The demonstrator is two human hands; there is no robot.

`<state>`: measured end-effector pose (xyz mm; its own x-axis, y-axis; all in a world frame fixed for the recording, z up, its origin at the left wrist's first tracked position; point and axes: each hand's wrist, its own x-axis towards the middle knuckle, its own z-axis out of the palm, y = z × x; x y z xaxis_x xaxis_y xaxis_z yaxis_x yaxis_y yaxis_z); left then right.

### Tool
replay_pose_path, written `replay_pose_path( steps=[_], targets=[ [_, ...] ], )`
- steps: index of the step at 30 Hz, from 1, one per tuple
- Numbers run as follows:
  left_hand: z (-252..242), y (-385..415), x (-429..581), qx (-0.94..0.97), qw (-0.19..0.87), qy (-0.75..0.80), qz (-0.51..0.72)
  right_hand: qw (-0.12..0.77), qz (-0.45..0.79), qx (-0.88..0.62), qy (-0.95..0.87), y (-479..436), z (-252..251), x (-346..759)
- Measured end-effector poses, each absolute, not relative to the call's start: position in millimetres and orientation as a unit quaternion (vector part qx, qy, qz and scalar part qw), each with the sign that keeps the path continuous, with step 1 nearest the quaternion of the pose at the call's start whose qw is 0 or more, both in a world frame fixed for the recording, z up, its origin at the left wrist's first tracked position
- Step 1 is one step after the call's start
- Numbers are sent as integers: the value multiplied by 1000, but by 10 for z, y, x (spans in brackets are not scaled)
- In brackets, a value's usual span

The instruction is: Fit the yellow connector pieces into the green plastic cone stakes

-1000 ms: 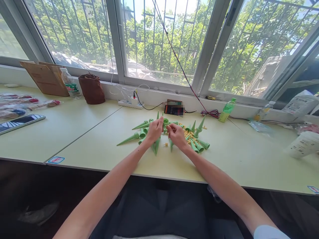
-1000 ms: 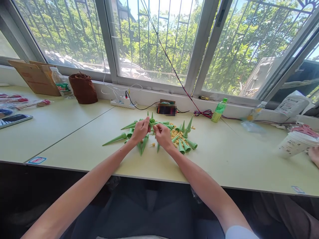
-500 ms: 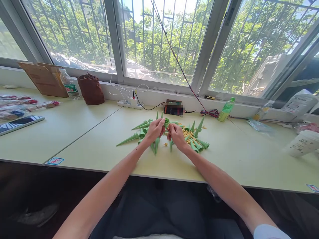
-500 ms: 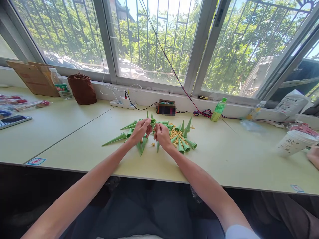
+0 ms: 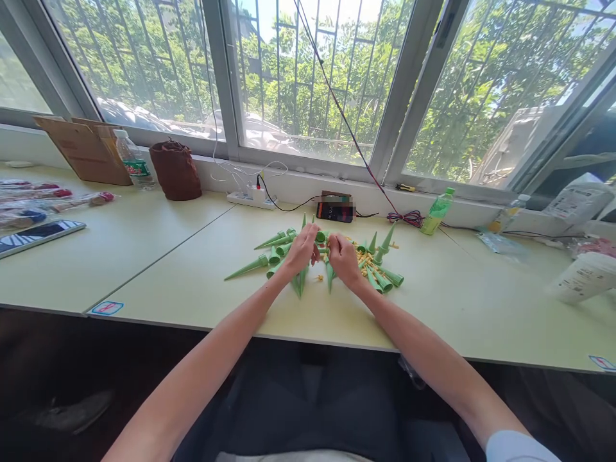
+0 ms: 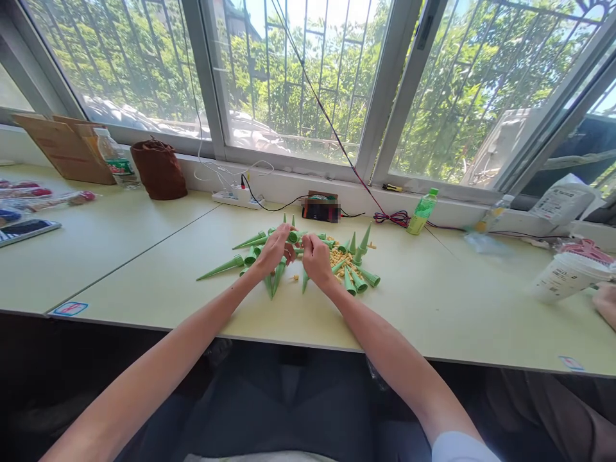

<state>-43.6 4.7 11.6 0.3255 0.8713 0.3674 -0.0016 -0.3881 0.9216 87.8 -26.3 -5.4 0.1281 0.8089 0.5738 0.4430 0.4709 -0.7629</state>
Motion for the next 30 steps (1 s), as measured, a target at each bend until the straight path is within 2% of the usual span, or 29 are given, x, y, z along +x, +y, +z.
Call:
replay_pose_path(
  steps=[4, 10, 19, 21, 26, 30],
  targets=[
    [82, 100, -435, 678, 454, 335, 471, 553, 94, -486, -670, -252, -44, 929],
    [88, 76, -447, 692, 460, 303, 467, 551, 140, -491, -660, -221, -72, 943],
    [57, 65, -451, 742, 408, 265, 461, 593, 177, -495, -610, -162, -76, 972],
    [26, 97, -443, 746, 373, 277, 477, 595, 176, -496, -607, -147, -84, 983],
    [-10, 120, -431, 778, 201, 325, 499, 582, 163, -505, -617, -128, -95, 999],
    [21, 63, -409, 775, 137, 349, 509, 573, 122, -510, -630, -155, -56, 1003]
  ],
)
